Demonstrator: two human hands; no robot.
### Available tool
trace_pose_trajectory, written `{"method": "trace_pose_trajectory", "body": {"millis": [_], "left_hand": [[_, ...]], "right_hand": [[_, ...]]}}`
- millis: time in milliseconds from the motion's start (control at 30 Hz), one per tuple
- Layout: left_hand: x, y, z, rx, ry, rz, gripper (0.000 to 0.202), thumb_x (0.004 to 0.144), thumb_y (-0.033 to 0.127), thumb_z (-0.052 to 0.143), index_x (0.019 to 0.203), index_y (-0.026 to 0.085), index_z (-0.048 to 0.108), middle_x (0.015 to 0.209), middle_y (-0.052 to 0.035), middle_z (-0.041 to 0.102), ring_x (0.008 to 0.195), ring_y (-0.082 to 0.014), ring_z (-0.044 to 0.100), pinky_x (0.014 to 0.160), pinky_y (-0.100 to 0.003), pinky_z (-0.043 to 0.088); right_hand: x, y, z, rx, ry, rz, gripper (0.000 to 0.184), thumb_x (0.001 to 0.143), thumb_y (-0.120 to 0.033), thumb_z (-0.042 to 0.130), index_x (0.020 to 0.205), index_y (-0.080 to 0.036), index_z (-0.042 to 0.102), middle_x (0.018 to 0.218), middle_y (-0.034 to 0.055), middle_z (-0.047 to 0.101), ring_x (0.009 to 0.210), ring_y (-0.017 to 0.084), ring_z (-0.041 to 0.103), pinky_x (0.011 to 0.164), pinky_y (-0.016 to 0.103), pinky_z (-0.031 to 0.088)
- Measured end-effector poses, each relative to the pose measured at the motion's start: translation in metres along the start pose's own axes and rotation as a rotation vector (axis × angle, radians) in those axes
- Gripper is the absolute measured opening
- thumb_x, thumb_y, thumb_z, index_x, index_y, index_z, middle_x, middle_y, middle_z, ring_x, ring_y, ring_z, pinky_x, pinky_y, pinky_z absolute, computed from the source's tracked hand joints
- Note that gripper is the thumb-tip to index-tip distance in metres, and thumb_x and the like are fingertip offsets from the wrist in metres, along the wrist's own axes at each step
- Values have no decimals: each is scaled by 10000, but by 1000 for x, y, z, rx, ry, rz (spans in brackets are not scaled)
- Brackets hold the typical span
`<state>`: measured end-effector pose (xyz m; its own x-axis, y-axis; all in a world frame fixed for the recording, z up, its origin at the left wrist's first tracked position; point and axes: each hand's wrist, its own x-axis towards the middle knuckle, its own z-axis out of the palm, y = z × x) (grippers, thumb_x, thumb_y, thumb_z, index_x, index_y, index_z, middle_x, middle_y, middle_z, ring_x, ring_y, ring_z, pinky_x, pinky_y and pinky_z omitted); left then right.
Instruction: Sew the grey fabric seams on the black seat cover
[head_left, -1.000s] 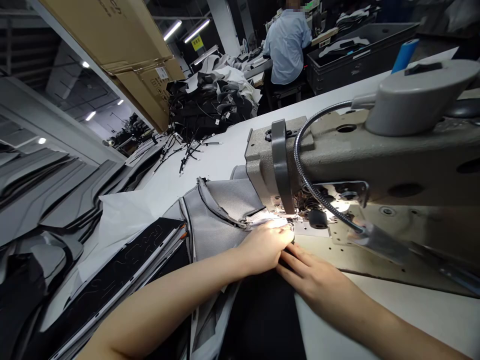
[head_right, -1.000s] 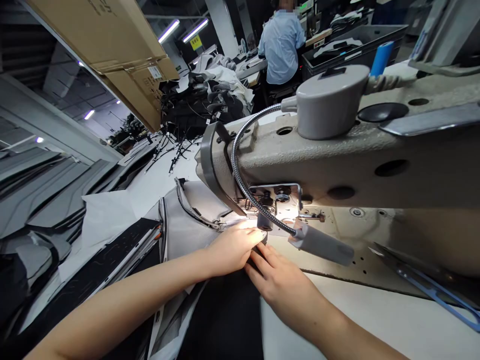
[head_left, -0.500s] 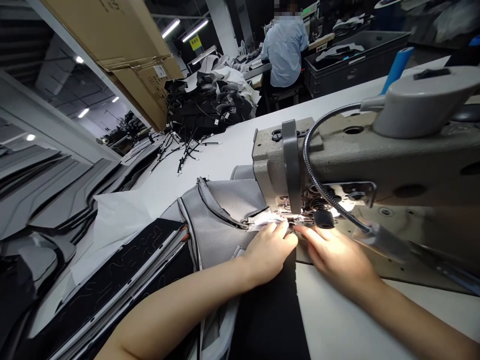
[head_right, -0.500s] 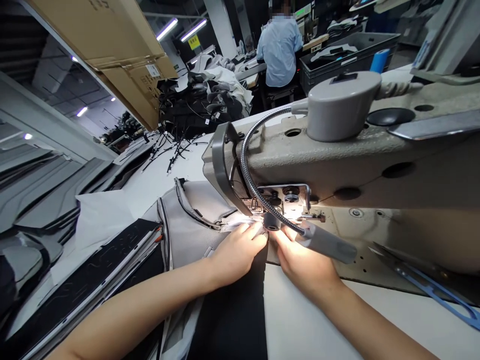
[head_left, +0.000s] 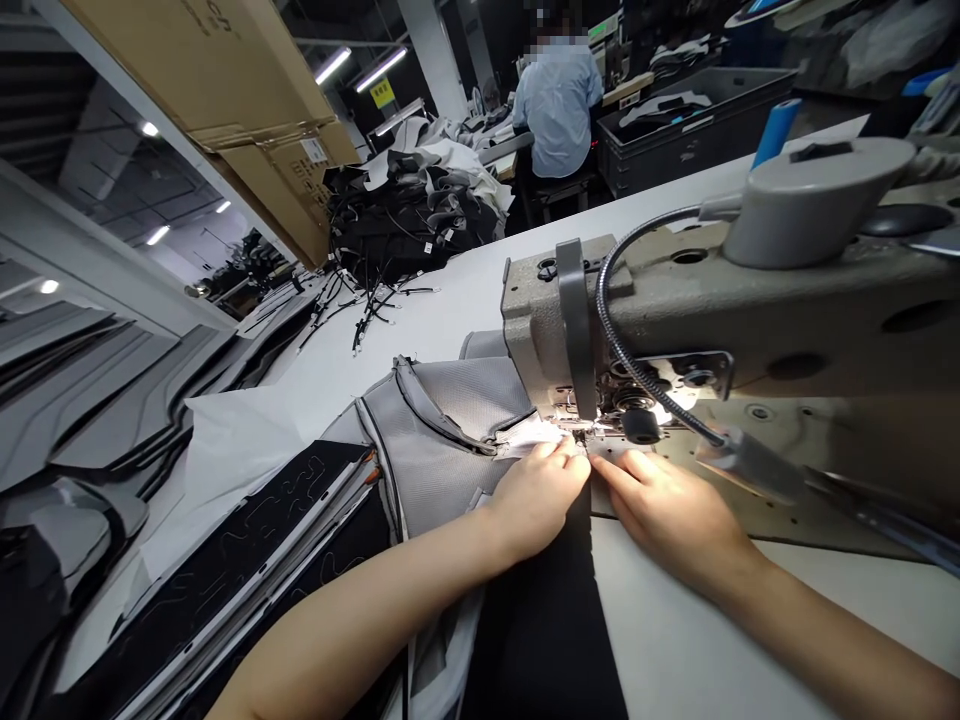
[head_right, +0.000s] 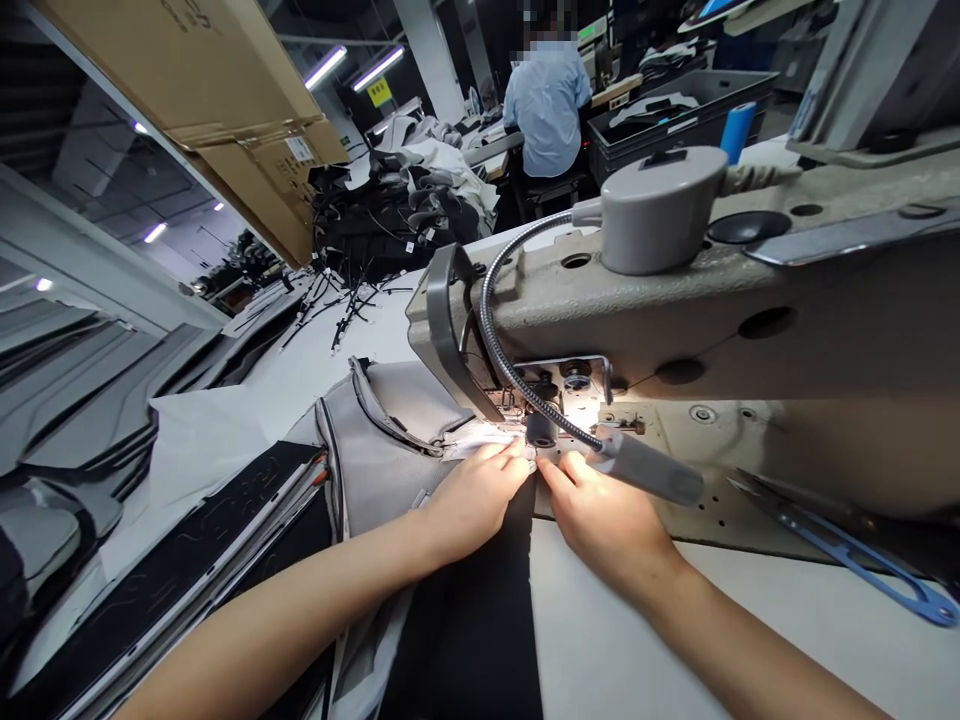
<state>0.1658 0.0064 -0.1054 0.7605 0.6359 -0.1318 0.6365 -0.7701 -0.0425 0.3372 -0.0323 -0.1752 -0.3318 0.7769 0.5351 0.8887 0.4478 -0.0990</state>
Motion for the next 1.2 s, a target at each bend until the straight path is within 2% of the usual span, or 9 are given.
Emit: {"method": "trace_pose_trajectory", "body": {"millis": [333, 500, 633, 733, 867, 933, 1000, 1067, 1200], "left_hand": [[5, 6, -1, 163, -33, 99, 123, 889, 96, 456, 929, 109, 572, 1067, -104, 606, 965, -237, 577, 813, -359, 503], [12, 7, -6, 92, -74, 53, 163, 877, 68, 415, 883, 102, 574, 970, -110, 611, 939, -245, 569, 804, -369, 491], [-5, 4, -23, -315, -49, -16, 392, 801, 137, 524, 1190, 109, 484, 1175, -107, 568, 1121, -221, 496, 963, -343, 429], [-30, 5, -31, -425, -100, -48, 532, 783, 108, 510, 1301, 153, 397, 1213, -77, 549, 1120, -194, 486, 958, -325, 426], [-43, 5, -30, -152, -233, -27, 241, 846, 73, 422, 1011, 159, 575, 963, -57, 598, 921, -199, 531, 801, -310, 468], [-36, 4, -25, 1, -257, -24, 179, 898, 139, 410, 910, 150, 588, 894, -70, 592, 884, -218, 536, 761, -325, 468], [-27, 2, -20, 95, -252, -16, 219, 931, 175, 373, 897, 153, 588, 860, -76, 588, 860, -224, 547, 733, -329, 467], [-20, 0, -16, 145, -220, -16, 249, 940, 183, 342, 1015, 154, 578, 863, -79, 593, 846, -225, 562, 714, -327, 471], [-15, 2, -17, 150, -231, -61, 517, 885, 221, 402, 1374, 73, 329, 946, -116, 620, 861, -248, 588, 719, -341, 487]], "right_hand": [[-2, -2, -4, 91, -7, -13, 224, 822, -100, 386, 695, -174, 555, 696, 45, 531, 567, 140, 469, 507, 271, 285], [-4, 2, -3, 110, -56, -23, 228, 819, -92, 390, 787, -164, 604, 753, 63, 558, 593, 156, 489, 524, 279, 328], [0, 0, -23, 387, -129, -179, 325, 833, -81, 395, 1044, -189, 617, 1011, 83, 595, 918, 199, 554, 761, 315, 432], [2, -6, -37, 580, -291, -319, 300, 835, -306, 562, 1130, -265, 597, 1214, 46, 554, 1169, 242, 454, 1029, 436, 313], [0, -23, -32, 511, -286, -437, 760, 607, -693, 686, 1196, -226, 576, 1170, 65, 605, 1173, 298, 462, 1096, 501, 222], [-2, -35, -23, 362, -160, -448, 679, 660, -594, 714, 1162, -153, 594, 1122, 115, 622, 1106, 307, 512, 1030, 482, 333], [-4, -46, -14, 194, -19, -423, 410, 767, -312, 677, 1109, -96, 609, 1070, 154, 632, 1014, 294, 563, 936, 451, 416], [-4, -54, -10, 77, 53, -399, 281, 777, -99, 554, 1049, -68, 619, 1016, 169, 640, 927, 271, 593, 874, 431, 449], [-1, -56, -15, 25, 17, -408, 244, 731, -30, 469, 896, -97, 634, 873, 142, 652, 806, 241, 603, 801, 396, 480]]}}
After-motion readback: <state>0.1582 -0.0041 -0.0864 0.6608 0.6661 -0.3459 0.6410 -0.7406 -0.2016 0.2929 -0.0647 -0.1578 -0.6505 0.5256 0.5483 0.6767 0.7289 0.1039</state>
